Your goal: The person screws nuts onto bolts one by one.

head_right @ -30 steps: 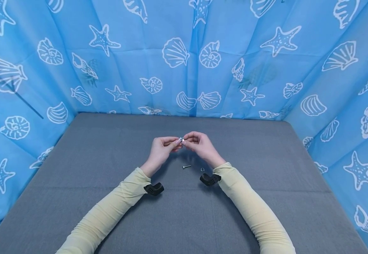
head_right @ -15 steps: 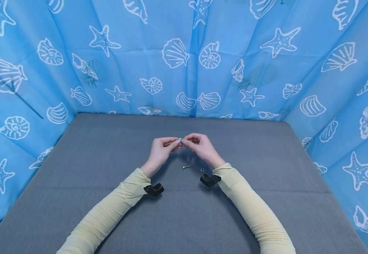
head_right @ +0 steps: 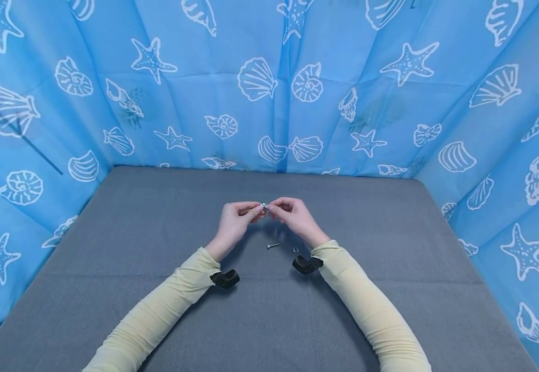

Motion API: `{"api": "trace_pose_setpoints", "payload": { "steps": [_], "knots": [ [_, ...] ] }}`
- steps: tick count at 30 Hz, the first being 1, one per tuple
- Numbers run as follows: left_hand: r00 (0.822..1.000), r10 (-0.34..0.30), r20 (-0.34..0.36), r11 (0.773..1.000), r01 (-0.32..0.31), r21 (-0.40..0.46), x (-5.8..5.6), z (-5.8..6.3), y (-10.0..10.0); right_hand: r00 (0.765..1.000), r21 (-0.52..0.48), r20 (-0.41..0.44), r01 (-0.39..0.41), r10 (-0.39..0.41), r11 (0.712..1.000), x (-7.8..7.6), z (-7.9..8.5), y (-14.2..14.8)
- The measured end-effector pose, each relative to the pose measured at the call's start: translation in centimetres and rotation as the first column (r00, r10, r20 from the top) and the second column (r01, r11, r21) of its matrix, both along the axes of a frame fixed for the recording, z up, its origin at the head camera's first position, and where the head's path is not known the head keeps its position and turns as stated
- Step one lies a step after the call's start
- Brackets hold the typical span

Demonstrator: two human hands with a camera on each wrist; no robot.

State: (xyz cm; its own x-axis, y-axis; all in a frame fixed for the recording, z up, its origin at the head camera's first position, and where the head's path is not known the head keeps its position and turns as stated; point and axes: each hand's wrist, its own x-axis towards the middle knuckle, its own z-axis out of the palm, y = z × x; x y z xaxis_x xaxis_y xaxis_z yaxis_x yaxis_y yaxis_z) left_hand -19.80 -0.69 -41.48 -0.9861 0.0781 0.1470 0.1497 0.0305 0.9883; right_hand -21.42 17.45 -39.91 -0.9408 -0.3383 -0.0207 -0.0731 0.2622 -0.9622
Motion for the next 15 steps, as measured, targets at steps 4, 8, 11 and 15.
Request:
{"api": "trace_pose_setpoints", "payload": {
  "steps": [4,8,11,15],
  "knots": [
    [1.0,0.008,-0.011,1.0,-0.008,0.01,-0.02,-0.04,0.0,1.0,-0.014,0.003,0.009,-0.009,1.0,0.19,0.07,-0.15],
    [1.0,0.012,-0.011,1.0,-0.012,-0.01,0.08,0.11,-0.03,1.0,-0.018,-0.013,0.012,-0.012,1.0,0.26,0.0,-0.35],
    [1.0,0.018,-0.011,1.0,-0.018,-0.02,0.1,0.18,-0.02,1.0,-0.011,-0.023,0.015,-0.015,1.0,0.29,-0.1,-0.47],
    [1.0,0.022,-0.012,1.0,-0.022,-0.019,0.1,0.18,-0.01,0.999,-0.028,-0.042,0.017,-0.018,0.999,0.33,-0.14,-0.53]
  ]
}}
